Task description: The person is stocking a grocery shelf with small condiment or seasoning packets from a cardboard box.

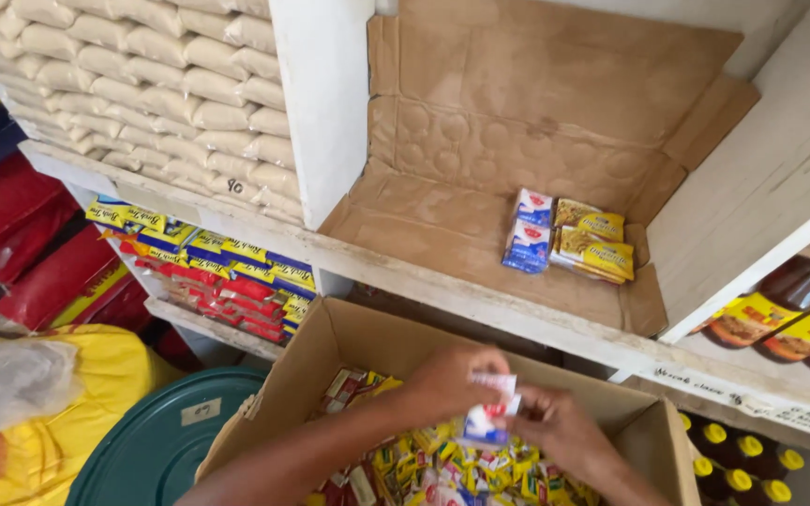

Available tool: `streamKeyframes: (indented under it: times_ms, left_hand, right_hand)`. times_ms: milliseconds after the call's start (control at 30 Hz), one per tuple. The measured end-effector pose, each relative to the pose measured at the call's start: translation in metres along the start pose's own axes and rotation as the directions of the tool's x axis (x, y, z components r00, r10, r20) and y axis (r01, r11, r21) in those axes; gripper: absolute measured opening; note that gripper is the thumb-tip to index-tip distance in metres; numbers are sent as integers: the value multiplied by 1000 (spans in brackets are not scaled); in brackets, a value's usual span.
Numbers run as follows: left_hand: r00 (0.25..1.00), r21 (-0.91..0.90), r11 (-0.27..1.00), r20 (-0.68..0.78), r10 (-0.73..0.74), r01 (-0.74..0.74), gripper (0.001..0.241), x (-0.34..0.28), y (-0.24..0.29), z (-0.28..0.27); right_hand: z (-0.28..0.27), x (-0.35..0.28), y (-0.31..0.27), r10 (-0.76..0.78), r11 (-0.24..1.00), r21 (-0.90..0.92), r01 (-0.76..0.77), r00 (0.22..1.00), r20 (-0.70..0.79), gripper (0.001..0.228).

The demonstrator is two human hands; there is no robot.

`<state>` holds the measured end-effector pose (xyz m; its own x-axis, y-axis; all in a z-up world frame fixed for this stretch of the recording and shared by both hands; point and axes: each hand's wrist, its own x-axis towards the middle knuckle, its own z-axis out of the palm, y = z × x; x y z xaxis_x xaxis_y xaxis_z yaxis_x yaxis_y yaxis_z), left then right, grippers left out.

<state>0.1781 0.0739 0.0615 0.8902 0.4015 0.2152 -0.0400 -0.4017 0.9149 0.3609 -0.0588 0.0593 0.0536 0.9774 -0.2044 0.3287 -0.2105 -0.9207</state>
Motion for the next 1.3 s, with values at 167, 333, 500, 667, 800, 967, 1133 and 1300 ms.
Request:
streamKeyframes:
  times_ms: [167,333,500,667,800,967,1133,1300]
  left_hand:
    - [985,-346,938,-158,-71,12,39,2,37,-25]
    - [995,-485,874,-83,-61,14,44,-14,30,-21]
    - [999,-414,910,-25,-20,7,50,-28,53,-21]
    - [999,-428,904,-25,-38,23,46,-35,59,-23]
    - [998,-503,864,-53,-38,6,31,-33,56,-25]
    - [990,-351,932,-134,46,-91,26,-33,62,-28]
    - [997,42,998,71,43,-46,22,-34,64,-19]
    - [999,147,989,41,24,-29,21,-17,49,-1]
  right_hand:
    - [-5,-3,-22,-149,977,121,174,970,-195,28]
    - [-13,-6,-46,-281,931,174,320,935,-218,24]
    - [-19,-8,-48,-272,947,95,306,924,-268,17]
    - [-13,-29,-66,-468,879,-61,472,834,-291,12]
    - [-17,-39,-61,-235,972,-90,217,888,-395,19]
    - [-25,-53,-88,-445,888,-272,372,846,-294,21]
    - [-25,-68,-121,-519,807,-509,299,770,-371,36]
    - [-29,-53,-109,-508,710,-654,262,833,-218,46]
